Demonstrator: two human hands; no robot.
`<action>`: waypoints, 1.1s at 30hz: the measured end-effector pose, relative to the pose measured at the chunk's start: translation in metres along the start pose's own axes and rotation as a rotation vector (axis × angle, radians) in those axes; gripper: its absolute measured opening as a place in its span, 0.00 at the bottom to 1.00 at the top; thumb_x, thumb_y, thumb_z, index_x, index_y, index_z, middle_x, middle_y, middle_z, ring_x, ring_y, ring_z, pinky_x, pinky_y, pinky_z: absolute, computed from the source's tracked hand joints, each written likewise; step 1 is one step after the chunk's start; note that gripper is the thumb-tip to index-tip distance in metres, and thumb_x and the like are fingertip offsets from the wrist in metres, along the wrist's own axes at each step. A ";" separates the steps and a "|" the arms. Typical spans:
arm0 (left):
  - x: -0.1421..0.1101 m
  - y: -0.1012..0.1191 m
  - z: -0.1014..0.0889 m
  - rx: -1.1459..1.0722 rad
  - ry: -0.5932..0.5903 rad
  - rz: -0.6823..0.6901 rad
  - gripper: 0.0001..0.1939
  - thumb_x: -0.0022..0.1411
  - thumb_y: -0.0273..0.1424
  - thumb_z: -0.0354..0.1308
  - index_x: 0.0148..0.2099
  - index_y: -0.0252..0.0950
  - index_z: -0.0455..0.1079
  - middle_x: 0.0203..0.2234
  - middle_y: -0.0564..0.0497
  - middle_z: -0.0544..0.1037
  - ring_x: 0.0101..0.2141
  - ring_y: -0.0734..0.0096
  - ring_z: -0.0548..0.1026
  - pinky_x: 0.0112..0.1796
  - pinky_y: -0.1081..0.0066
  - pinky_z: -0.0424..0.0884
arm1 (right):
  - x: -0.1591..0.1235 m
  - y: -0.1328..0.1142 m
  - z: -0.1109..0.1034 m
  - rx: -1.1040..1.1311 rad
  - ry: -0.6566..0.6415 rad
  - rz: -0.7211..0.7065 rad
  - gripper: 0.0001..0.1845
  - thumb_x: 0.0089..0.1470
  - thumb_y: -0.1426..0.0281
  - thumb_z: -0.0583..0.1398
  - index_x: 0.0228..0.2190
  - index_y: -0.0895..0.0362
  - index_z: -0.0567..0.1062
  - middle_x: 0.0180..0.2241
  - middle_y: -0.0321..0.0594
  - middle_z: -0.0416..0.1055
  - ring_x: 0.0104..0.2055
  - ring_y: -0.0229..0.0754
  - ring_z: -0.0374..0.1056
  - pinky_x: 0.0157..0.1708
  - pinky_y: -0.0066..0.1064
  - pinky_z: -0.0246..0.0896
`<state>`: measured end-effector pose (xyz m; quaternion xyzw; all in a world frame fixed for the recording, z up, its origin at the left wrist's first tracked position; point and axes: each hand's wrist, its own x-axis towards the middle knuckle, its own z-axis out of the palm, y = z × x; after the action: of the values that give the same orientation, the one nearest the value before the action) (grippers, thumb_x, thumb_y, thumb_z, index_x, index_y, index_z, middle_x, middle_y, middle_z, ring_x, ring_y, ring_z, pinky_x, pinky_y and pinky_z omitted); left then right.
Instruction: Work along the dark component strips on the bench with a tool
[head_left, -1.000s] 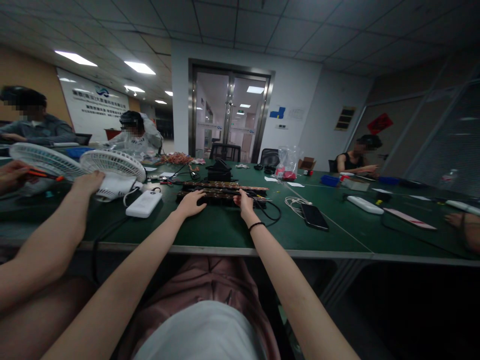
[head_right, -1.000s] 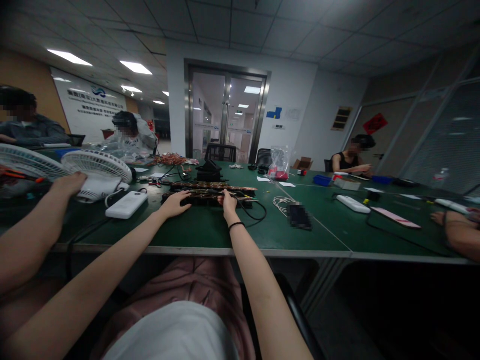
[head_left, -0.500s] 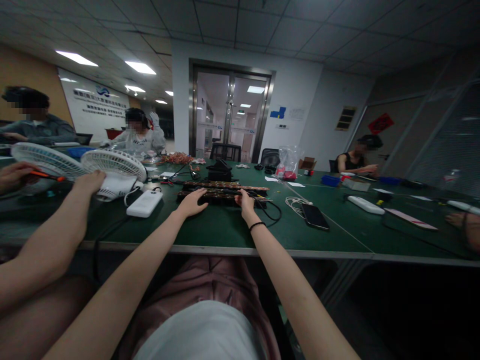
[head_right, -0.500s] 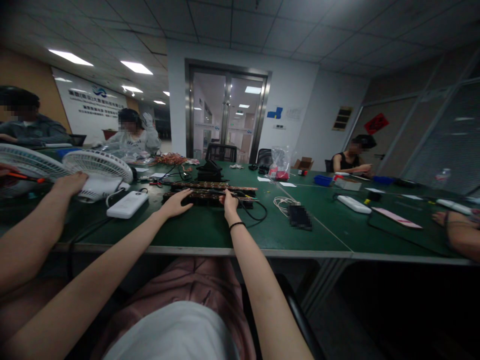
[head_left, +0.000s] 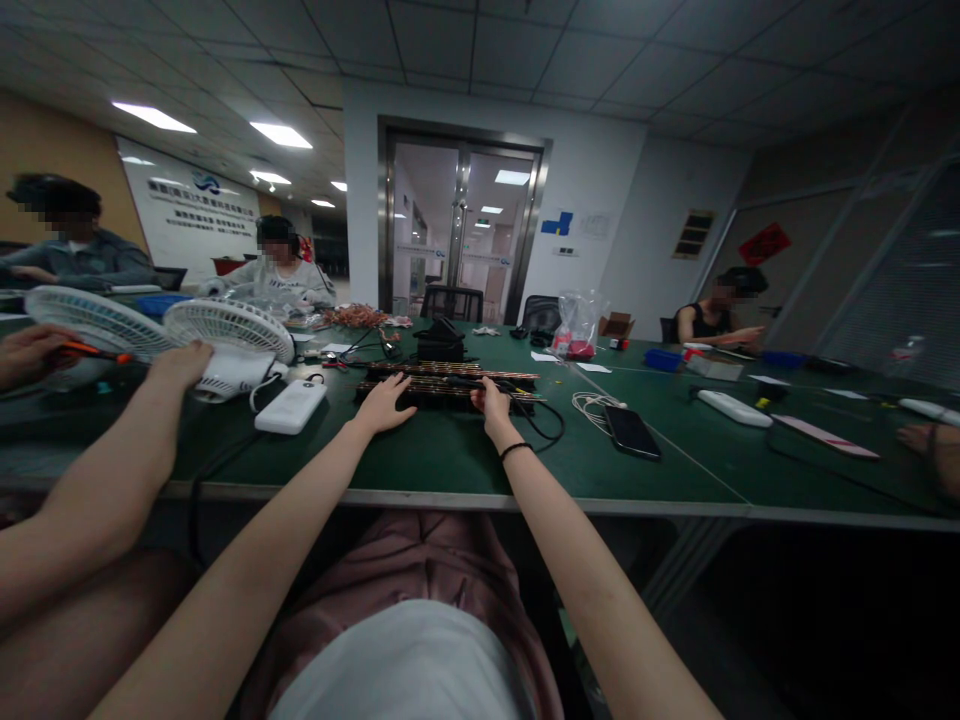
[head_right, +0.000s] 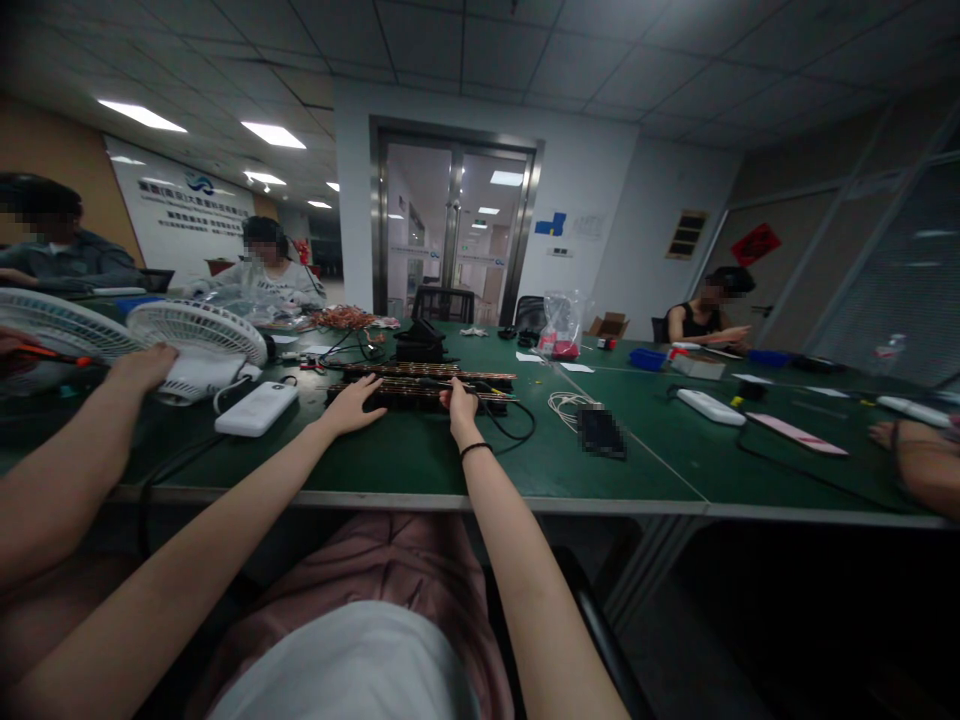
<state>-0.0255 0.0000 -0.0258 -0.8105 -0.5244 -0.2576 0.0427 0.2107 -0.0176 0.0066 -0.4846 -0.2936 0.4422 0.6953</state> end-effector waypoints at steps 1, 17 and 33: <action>0.000 0.000 0.000 0.014 -0.007 -0.010 0.38 0.63 0.44 0.57 0.69 0.31 0.59 0.69 0.37 0.57 0.68 0.48 0.56 0.66 0.54 0.54 | 0.000 0.000 0.001 0.002 0.008 0.005 0.10 0.58 0.73 0.60 0.24 0.59 0.73 0.14 0.34 0.69 0.14 0.32 0.63 0.17 0.20 0.61; 0.001 -0.002 0.002 -0.038 -0.072 0.038 0.35 0.64 0.45 0.54 0.68 0.32 0.62 0.67 0.41 0.62 0.68 0.49 0.56 0.66 0.53 0.54 | -0.001 -0.001 0.000 -0.018 0.017 0.005 0.10 0.57 0.73 0.61 0.24 0.59 0.73 0.15 0.34 0.70 0.15 0.32 0.64 0.17 0.20 0.62; 0.001 -0.005 0.004 -0.074 -0.045 0.071 0.34 0.63 0.44 0.53 0.67 0.33 0.64 0.67 0.43 0.62 0.68 0.52 0.57 0.66 0.54 0.53 | -0.003 -0.002 0.001 -0.010 0.005 -0.002 0.11 0.59 0.72 0.59 0.25 0.60 0.74 0.14 0.34 0.69 0.14 0.32 0.63 0.17 0.20 0.61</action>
<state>-0.0280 0.0046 -0.0292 -0.8353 -0.4861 -0.2566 0.0100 0.2090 -0.0201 0.0086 -0.4889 -0.2944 0.4389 0.6940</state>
